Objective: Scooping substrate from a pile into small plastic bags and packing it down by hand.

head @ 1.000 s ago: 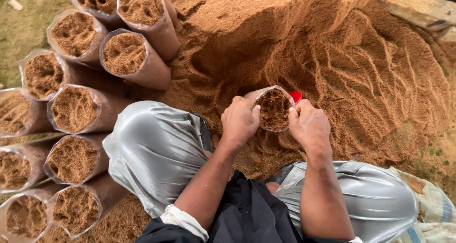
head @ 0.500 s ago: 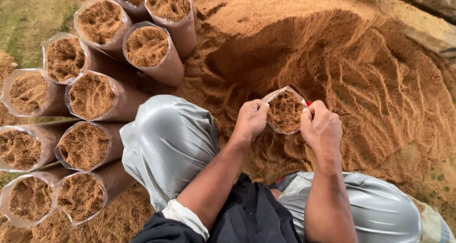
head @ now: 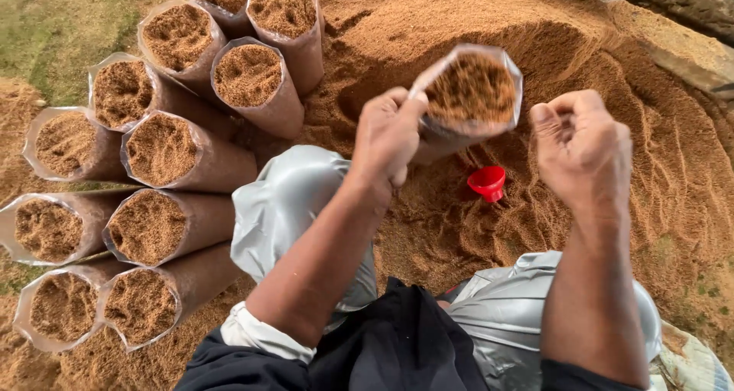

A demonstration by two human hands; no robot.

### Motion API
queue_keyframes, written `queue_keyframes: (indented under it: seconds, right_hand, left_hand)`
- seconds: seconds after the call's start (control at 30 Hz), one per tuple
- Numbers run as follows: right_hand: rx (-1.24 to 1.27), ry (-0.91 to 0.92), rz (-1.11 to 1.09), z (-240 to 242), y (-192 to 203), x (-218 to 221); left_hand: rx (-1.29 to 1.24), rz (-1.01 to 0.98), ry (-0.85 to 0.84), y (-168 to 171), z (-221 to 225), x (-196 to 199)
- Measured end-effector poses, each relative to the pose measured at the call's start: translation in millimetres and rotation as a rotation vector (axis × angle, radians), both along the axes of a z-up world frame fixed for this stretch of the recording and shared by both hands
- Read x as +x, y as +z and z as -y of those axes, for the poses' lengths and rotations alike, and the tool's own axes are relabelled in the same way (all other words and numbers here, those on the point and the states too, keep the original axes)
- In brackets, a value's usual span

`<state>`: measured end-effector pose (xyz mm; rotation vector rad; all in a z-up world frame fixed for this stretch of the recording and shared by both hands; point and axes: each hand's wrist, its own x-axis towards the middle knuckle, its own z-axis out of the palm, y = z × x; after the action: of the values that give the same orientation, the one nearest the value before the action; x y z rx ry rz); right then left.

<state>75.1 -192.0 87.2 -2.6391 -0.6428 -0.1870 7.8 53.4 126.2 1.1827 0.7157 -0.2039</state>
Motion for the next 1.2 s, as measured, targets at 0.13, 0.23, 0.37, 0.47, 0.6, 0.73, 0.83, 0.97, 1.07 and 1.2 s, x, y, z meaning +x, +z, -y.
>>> queue_keyframes:
  seconds: [0.13, 0.23, 0.37, 0.47, 0.6, 0.73, 0.83, 0.97, 1.07, 1.2]
  right_hand:
    - [-0.097, -0.108, -0.066, 9.0, 1.1, 2.9]
    - [-0.113, -0.204, -0.128, 18.6, -12.2, 5.5]
    - [-0.127, -0.215, -0.112, 30.1, -25.6, 5.4]
    - [-0.122, -0.217, -0.112, 35.3, -31.6, 3.8]
    - [-0.145, -0.196, -0.052, 47.0, -42.2, 5.6]
    - [-0.163, -0.185, -0.067, 41.6, -41.0, 0.6]
    - [-0.161, -0.146, -0.052, 39.8, -45.5, -0.5]
    - [-0.144, -0.169, -0.122, 34.5, -47.5, -2.0]
    - [-0.146, -0.188, -0.166, 30.5, -45.0, -3.7]
    - [-0.144, -0.204, -0.211, 25.2, -40.3, -7.3]
  left_hand:
    - [-0.143, 0.188, 0.226, -13.5, -35.1, 10.3]
    - [-0.132, 0.365, 0.314, -9.0, -68.3, -1.0]
    - [-0.033, 0.438, 0.394, 8.3, -98.3, -36.1]
    - [-0.029, 0.496, 0.411, 4.8, -112.6, -62.9]
    - [-0.071, 0.472, 0.416, -7.6, -128.0, -99.0]
    - [-0.103, 0.366, 0.469, -32.0, -135.5, -133.1]
    - [-0.107, 0.351, 0.551, -67.7, -136.6, -152.5]
    - [-0.082, 0.197, 0.712, -106.5, -132.0, -159.8]
    - [-0.037, 0.134, 0.796, -142.5, -132.2, -157.4]
    - [-0.001, 0.148, 0.876, -184.5, -139.4, -152.2]
